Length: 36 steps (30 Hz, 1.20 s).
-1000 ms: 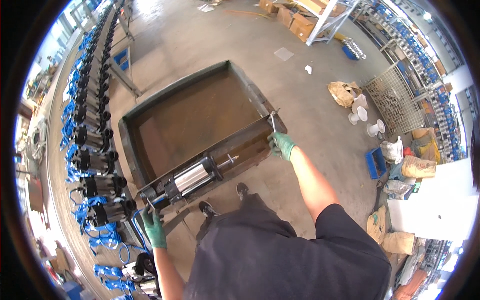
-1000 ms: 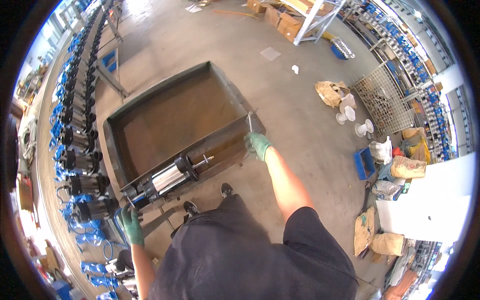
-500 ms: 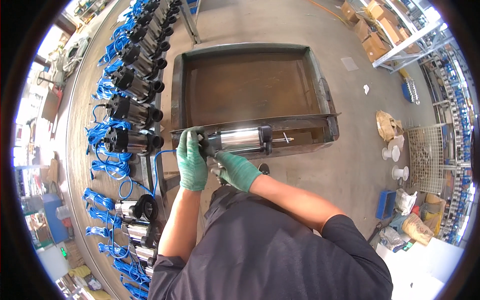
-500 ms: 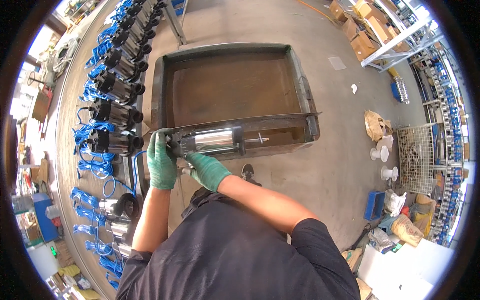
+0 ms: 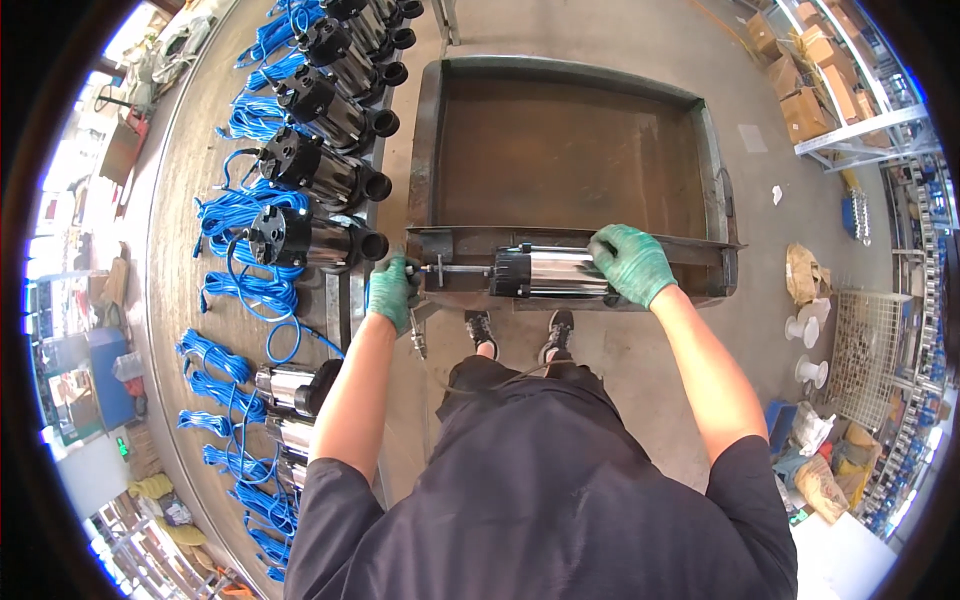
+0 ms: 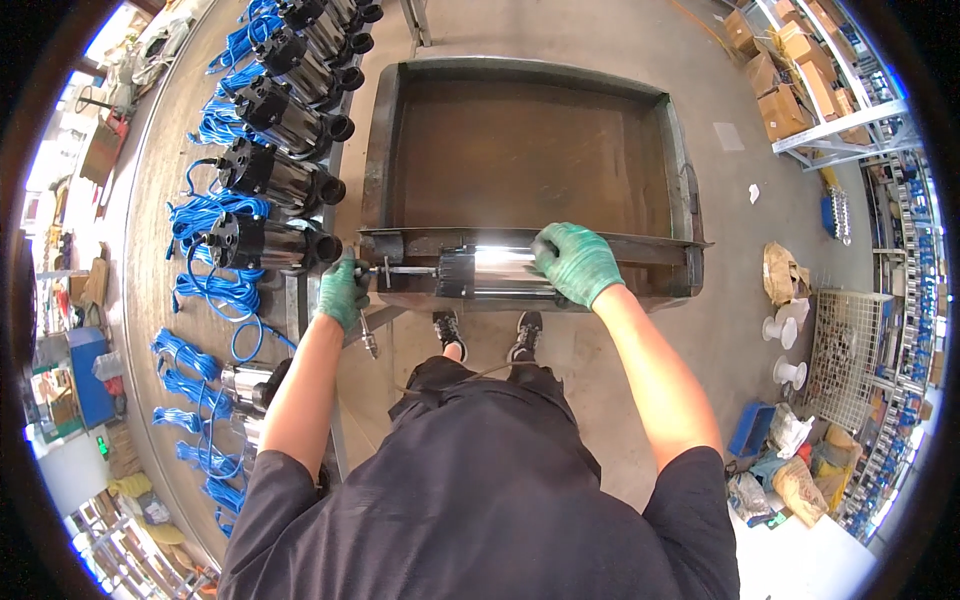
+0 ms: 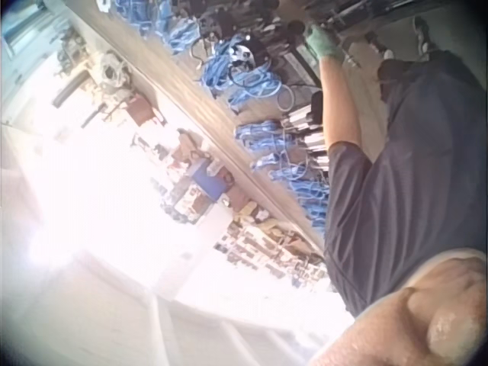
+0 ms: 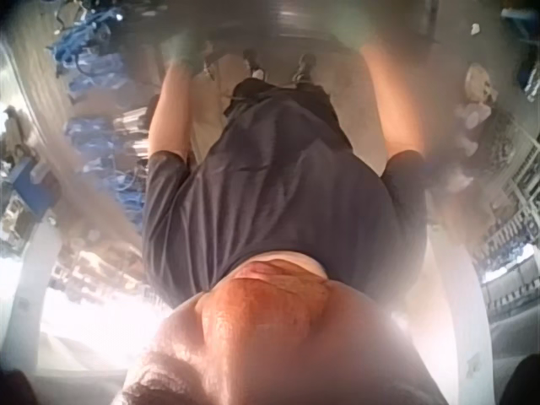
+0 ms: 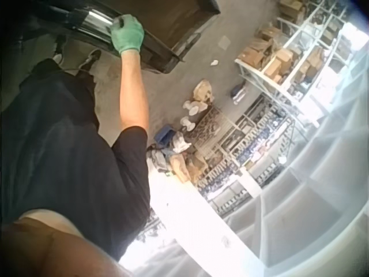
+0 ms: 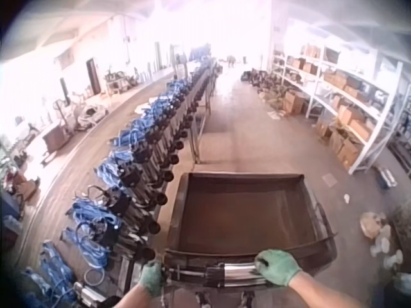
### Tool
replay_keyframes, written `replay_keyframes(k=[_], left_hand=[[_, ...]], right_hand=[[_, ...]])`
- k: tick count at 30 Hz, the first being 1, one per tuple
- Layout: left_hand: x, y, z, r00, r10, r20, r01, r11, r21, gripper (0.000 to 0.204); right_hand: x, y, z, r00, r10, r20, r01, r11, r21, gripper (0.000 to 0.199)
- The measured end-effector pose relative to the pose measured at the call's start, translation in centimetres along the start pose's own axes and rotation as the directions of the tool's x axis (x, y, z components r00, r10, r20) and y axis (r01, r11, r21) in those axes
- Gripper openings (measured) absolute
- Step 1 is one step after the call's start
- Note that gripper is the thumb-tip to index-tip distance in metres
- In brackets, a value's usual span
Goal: The person picks up a submersible pump, submerges it into a tank of water to test it, and then places it back onto the workbench.
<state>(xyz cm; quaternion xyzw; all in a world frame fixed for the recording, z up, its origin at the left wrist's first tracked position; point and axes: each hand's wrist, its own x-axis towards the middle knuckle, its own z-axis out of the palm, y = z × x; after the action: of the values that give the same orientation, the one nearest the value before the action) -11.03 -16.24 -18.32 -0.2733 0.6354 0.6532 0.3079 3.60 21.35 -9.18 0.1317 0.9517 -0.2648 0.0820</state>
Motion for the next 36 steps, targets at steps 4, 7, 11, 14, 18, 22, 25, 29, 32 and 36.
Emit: replay_keyframes(k=[4,7,11,14,18,22,25,29,32,36], left_hand=[[1.8,-0.4,-0.1,0.998,-0.044,0.047,0.043,0.999,0.026,0.039],[1.4,0.2,0.5,0.994,-0.072,0.083,0.067,0.996,0.06,0.036],[1.6,0.6,0.5,0.986,-0.118,0.117,0.108,0.99,0.089,0.035],[1.6,0.8,0.7,0.988,-0.123,0.092,0.109,0.983,0.145,0.036],[1.4,0.9,1.4,0.991,-0.111,0.068,0.098,0.98,0.172,0.036],[2.1,0.4,1.0,0.991,-0.106,0.087,0.082,0.967,0.24,0.034],[2.0,0.2,1.2,0.994,-0.089,0.068,0.07,0.965,0.252,0.035],[2.0,0.0,1.6,0.998,-0.062,0.029,0.054,0.97,0.238,0.039],[1.8,0.0,1.6,0.997,-0.07,0.024,0.063,0.973,0.222,0.035],[1.0,-0.1,0.5,1.0,-0.016,-0.002,0.016,0.995,0.097,0.035]], right_hand=[[0.5,0.4,1.1,0.997,0.012,-0.072,-0.009,1.0,0.03,0.02],[0.5,0.4,1.2,0.995,0.002,-0.099,-0.001,1.0,0.017,0.018],[0.7,0.4,1.2,0.992,-0.026,-0.127,0.025,1.0,-0.009,0.016],[0.8,0.5,1.4,0.988,-0.05,-0.149,0.051,0.999,0.003,0.014],[1.0,0.5,1.8,0.982,-0.044,-0.184,0.052,0.998,0.036,0.013],[1.4,0.5,1.7,0.977,-0.068,-0.203,0.075,0.997,0.027,0.013],[1.2,0.2,1.8,0.977,-0.039,-0.21,0.05,0.998,0.048,0.015],[1.1,0.2,1.8,0.978,-0.031,-0.205,0.044,0.997,0.058,0.016],[1.0,0.3,1.7,0.977,-0.057,-0.203,0.064,0.998,0.025,0.016],[0.2,0.5,1.2,0.985,-0.083,-0.151,0.086,0.996,0.013,0.02]])
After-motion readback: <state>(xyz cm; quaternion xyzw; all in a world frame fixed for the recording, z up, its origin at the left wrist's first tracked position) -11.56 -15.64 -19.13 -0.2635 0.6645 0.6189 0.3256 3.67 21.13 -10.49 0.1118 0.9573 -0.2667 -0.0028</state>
